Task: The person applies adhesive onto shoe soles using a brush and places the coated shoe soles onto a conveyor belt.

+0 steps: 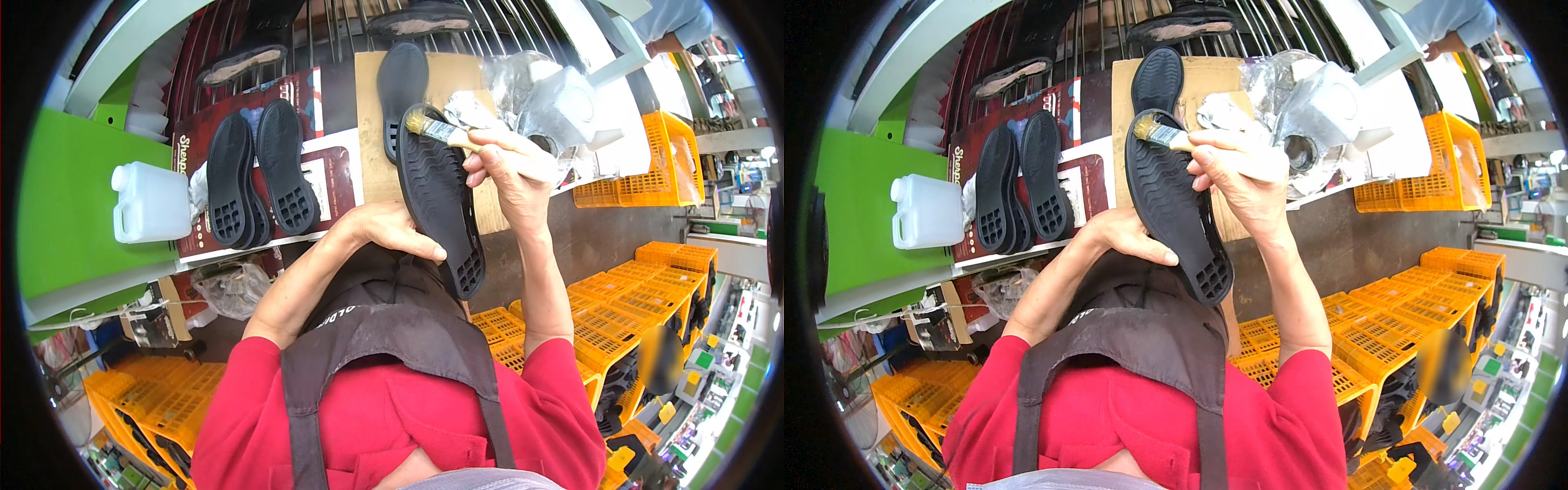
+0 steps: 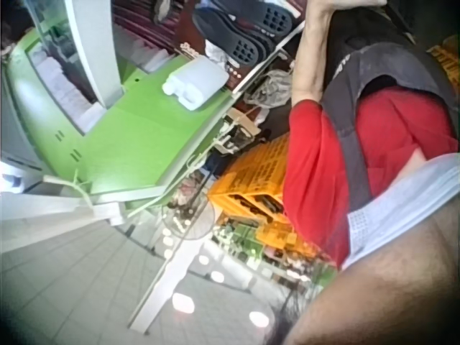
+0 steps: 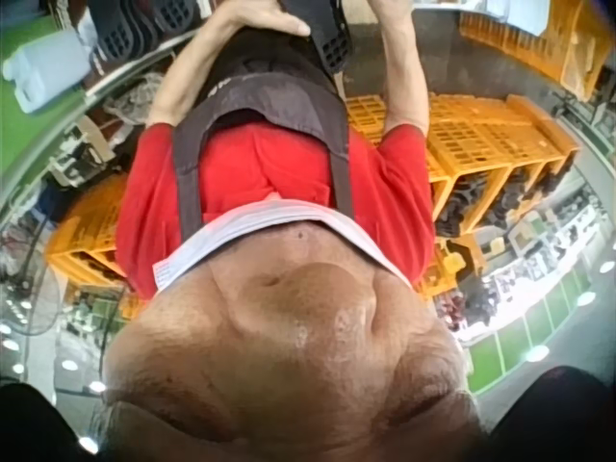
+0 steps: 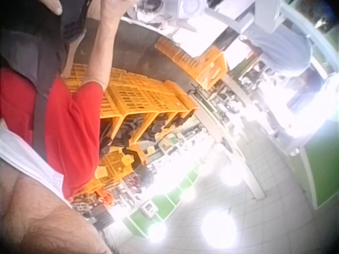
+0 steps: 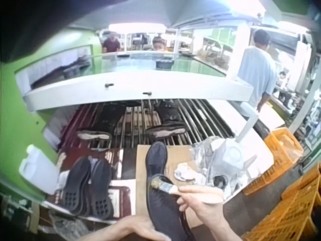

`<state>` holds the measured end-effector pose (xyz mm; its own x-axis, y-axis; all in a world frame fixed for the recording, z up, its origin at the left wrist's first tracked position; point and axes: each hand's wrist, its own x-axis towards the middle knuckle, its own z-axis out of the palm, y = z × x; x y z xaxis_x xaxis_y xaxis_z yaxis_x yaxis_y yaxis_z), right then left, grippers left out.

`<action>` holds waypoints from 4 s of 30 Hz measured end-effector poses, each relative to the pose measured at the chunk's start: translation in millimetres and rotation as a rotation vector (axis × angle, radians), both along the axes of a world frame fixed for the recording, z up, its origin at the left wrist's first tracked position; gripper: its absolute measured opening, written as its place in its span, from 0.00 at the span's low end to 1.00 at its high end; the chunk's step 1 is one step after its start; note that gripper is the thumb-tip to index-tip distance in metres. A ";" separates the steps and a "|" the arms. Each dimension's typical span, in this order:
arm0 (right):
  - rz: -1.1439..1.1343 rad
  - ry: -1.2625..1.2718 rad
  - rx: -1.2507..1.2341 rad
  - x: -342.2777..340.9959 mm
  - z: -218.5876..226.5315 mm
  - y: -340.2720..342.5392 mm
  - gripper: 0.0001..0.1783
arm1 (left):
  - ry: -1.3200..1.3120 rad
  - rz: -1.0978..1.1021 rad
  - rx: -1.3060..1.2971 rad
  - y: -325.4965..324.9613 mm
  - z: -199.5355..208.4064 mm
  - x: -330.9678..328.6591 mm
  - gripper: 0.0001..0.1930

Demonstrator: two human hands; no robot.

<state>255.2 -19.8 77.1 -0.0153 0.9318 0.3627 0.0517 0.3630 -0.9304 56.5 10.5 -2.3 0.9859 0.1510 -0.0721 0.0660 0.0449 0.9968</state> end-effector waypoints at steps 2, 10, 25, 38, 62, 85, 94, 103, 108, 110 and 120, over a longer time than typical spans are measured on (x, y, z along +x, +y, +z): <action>-0.006 0.029 -0.040 0.8 -1.6 4.7 0.13 | 0.090 0.058 -0.179 0.6 0.3 -5.1 0.24; -0.008 0.106 -0.095 4.8 -16.6 19.7 0.13 | -0.105 0.261 -0.489 -5.3 -15.3 -22.7 0.29; 0.003 0.022 -0.110 3.6 -25.3 23.9 0.12 | -0.482 0.494 -0.931 -11.8 -3.4 -14.9 0.46; 0.078 0.006 -0.077 -16.3 -26.0 12.7 0.09 | -0.400 0.637 -0.902 -13.1 -11.8 -24.9 0.44; 0.147 -0.052 -0.224 -45.4 -7.9 -24.8 0.10 | -0.619 0.754 -1.026 -2.9 -11.4 -20.8 0.36; 0.295 -0.173 -0.047 -49.2 27.5 -38.2 0.06 | -0.525 0.986 -0.966 -3.4 14.3 -26.3 0.26; 0.484 -0.200 0.025 -43.7 40.7 -18.8 0.19 | -0.392 0.931 -0.029 -18.7 32.8 -38.7 0.40; 0.724 -0.191 0.150 -37.6 36.4 8.0 0.20 | -0.204 0.951 -0.505 -42.3 27.3 -46.1 0.20; 0.852 -0.205 0.001 -28.9 32.1 18.8 0.18 | -0.038 0.678 -0.840 -37.1 29.8 -52.1 0.13; 0.918 -0.275 -0.064 -29.2 38.1 24.6 0.18 | -0.055 0.642 -0.870 -38.6 28.7 -51.4 0.11; 0.969 -0.304 -0.057 -22.7 36.9 33.2 0.15 | -0.017 0.514 -0.629 -33.9 4.0 -50.8 0.19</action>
<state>232.5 13.4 113.9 -0.8571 0.4853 0.1729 -0.0038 0.3296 -0.9441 5.7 -23.4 1.7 0.8058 0.5216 -0.2805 -0.1302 0.6180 0.7753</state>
